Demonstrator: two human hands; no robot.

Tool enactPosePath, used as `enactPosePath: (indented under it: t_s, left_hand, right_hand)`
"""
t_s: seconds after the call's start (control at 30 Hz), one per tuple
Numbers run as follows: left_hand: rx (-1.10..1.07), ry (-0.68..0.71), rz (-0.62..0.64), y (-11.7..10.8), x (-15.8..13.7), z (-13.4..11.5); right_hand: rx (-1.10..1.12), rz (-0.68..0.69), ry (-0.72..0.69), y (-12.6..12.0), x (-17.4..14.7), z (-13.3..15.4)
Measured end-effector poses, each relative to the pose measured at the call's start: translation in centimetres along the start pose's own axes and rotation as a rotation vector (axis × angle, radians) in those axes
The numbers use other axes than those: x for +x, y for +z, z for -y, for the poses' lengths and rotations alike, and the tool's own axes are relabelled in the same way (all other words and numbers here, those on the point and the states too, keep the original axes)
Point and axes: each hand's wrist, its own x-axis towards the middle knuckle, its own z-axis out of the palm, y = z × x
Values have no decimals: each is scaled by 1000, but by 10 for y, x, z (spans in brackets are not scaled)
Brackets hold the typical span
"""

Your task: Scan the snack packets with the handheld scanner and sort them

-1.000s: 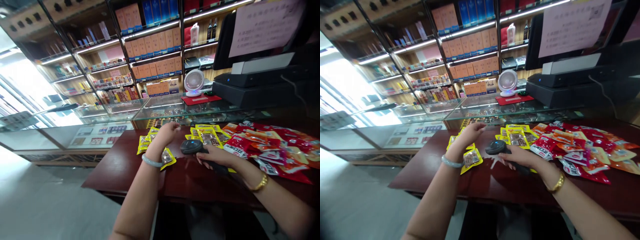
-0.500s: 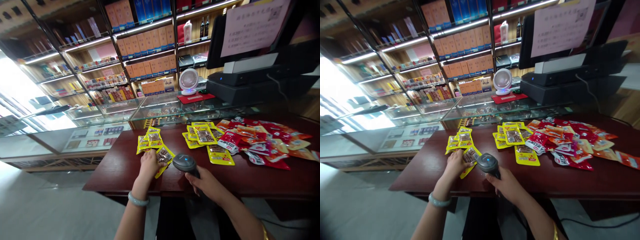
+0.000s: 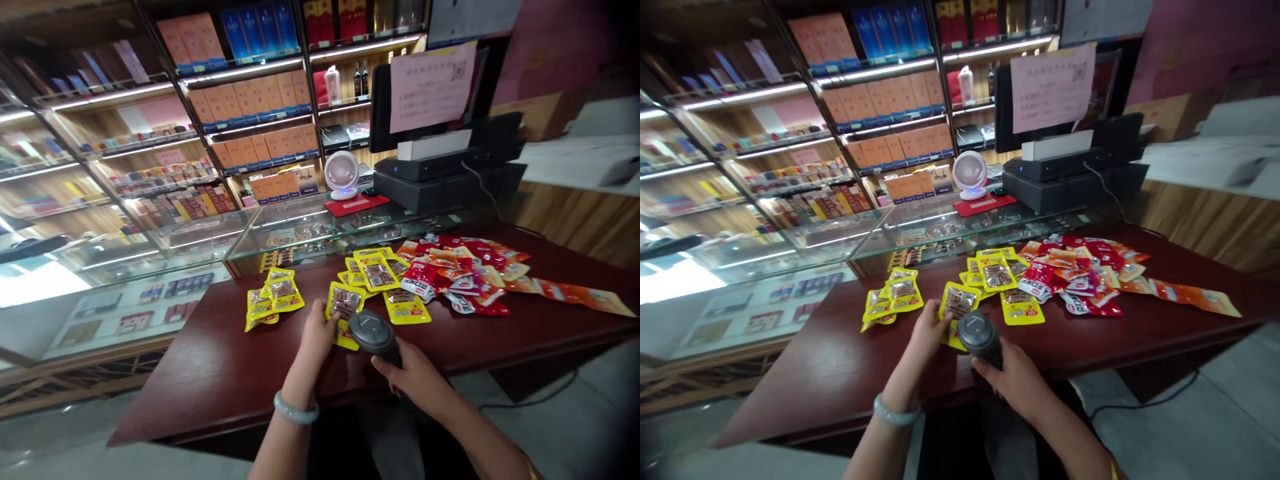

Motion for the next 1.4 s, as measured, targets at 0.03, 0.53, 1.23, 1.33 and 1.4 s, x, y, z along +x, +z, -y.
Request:
enactPosePath:
  t_s: [0.03, 0.53, 1.23, 1.33, 1.4]
  left_hand:
    - [-23, -6, 38, 11, 1, -5]
    - [-36, 62, -93, 17, 9, -1]
    - [704, -57, -161, -78, 22, 37]
    - [734, 81, -145, -62, 13, 32]
    - [768, 122, -72, -51, 13, 24]
  right_hand:
    - [-8, -47, 1, -3, -2, -1]
    - [73, -108, 73, -15, 8, -18]
    - [-3, -69, -7, 9, 23, 13]
    - [30, -73, -2, 9, 28, 13]
    - [61, -80, 2, 8, 28, 12]
